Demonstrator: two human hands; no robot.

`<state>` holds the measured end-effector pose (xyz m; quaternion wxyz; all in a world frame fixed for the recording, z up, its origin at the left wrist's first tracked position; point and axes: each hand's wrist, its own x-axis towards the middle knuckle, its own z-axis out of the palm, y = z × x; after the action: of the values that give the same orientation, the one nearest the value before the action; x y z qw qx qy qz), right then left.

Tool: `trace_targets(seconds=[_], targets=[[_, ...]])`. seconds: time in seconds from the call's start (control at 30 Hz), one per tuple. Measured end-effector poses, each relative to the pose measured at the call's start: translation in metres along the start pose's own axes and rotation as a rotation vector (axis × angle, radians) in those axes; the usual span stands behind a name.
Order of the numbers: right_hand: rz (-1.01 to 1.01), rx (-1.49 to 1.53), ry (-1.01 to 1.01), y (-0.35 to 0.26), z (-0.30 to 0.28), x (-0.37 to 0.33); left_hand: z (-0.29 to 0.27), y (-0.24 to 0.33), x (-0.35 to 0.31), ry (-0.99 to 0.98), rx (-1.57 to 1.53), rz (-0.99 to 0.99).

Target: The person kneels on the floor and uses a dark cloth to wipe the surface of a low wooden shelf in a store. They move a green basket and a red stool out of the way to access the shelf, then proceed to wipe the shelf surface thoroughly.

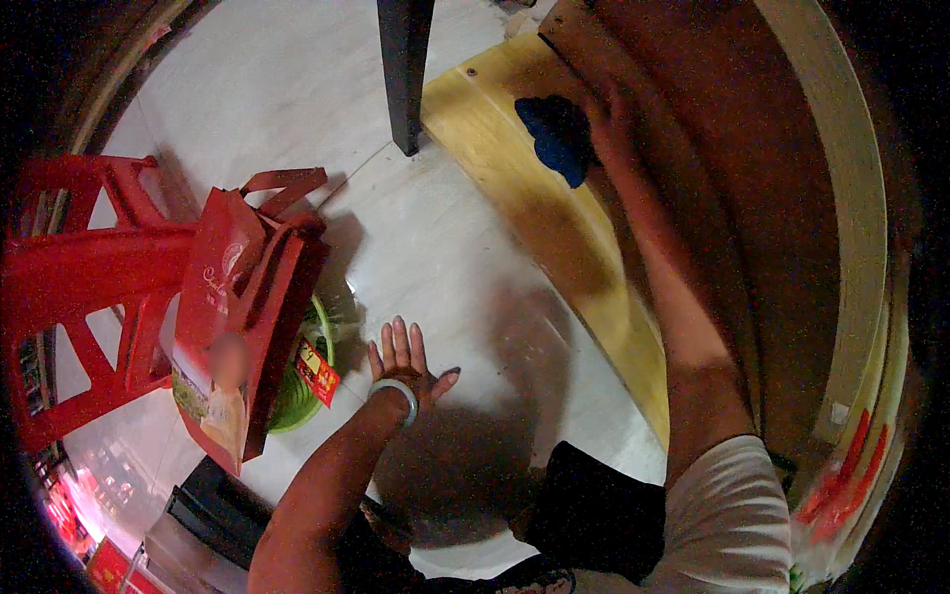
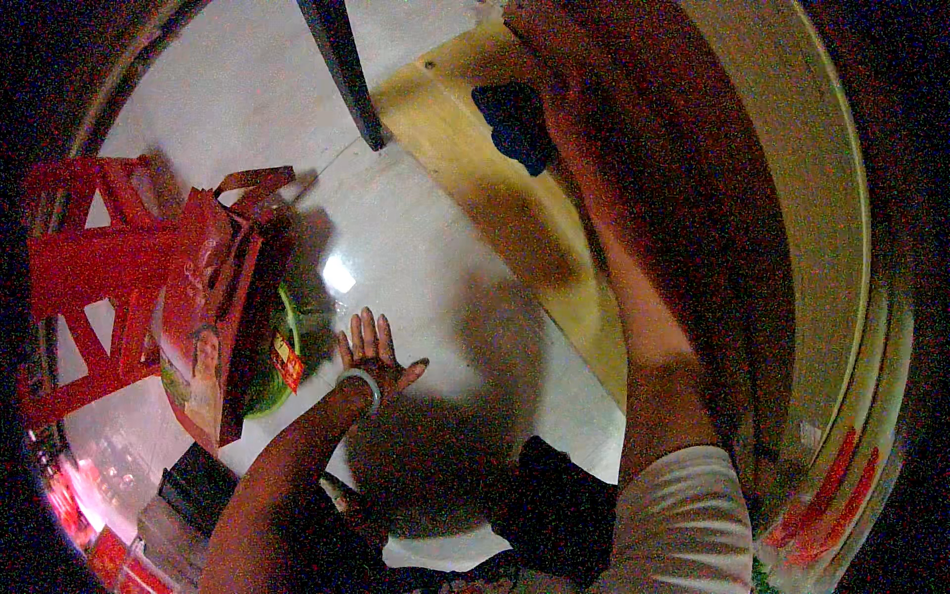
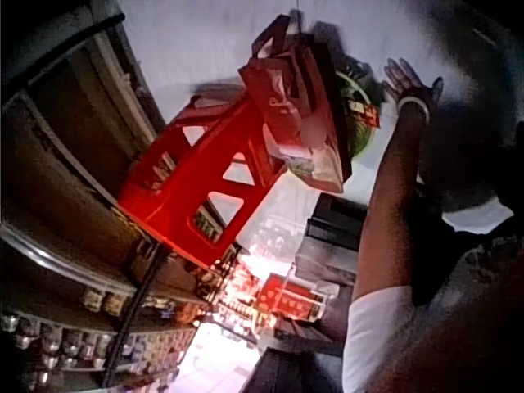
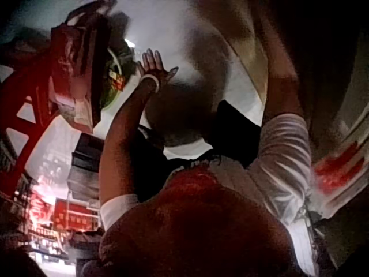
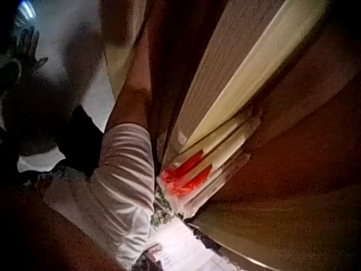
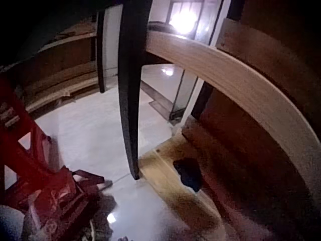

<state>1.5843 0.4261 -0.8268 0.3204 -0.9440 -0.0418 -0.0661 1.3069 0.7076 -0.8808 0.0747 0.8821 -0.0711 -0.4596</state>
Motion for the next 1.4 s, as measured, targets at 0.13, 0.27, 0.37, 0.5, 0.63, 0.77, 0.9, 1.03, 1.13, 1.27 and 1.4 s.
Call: trace_targets(seconds=[0.13, 0.27, 0.37, 0.5, 0.63, 0.77, 0.9, 1.03, 1.13, 1.27, 1.4], targets=[[-0.464, -0.489, 0.002, -0.003, 0.032, -0.019, 0.003, -0.005, -0.002, -0.009, -0.014, -0.006], [-0.368, -0.455, 0.072, 0.007, 0.036, 0.037, 0.006, -0.003, 0.002, -0.005, 0.006, -0.024], [-0.272, -0.639, -0.025, -0.001, 0.064, 0.082, 0.006, 0.006, 0.006, -0.004, 0.007, -0.004], [-0.447, 0.133, -0.165, -0.125, 0.122, 0.058, 0.01, -0.011, -0.002, -0.002, 0.018, -0.067], [-0.603, 0.089, -0.169, -0.083, 0.101, 0.054, 0.003, 0.001, 0.004, -0.013, 0.009, -0.008], [-0.725, 0.02, -0.205, -0.035, 0.048, -0.014, 0.019, 0.003, 0.011, 0.057, -0.024, 0.062], [-0.518, 0.214, -0.353, -0.044, 0.031, -0.052, 0.014, -0.013, -0.001, 0.041, 0.015, 0.003], [0.081, 0.6, -0.267, -0.073, 0.045, 0.02, 0.014, -0.004, 0.003, 0.041, 0.009, 0.018], [-0.495, 0.169, -0.088, -0.064, 0.091, 0.051, 0.013, 0.003, 0.01, 0.062, -0.011, 0.065], [-0.552, -0.013, -0.31, -0.098, 0.089, 0.024, 0.019, -0.008, 0.005, 0.063, -0.012, -0.008], [-0.857, -0.081, -0.311, -0.041, 0.05, -0.036, 0.025, -0.004, 0.013, 0.114, -0.035, 0.044]])
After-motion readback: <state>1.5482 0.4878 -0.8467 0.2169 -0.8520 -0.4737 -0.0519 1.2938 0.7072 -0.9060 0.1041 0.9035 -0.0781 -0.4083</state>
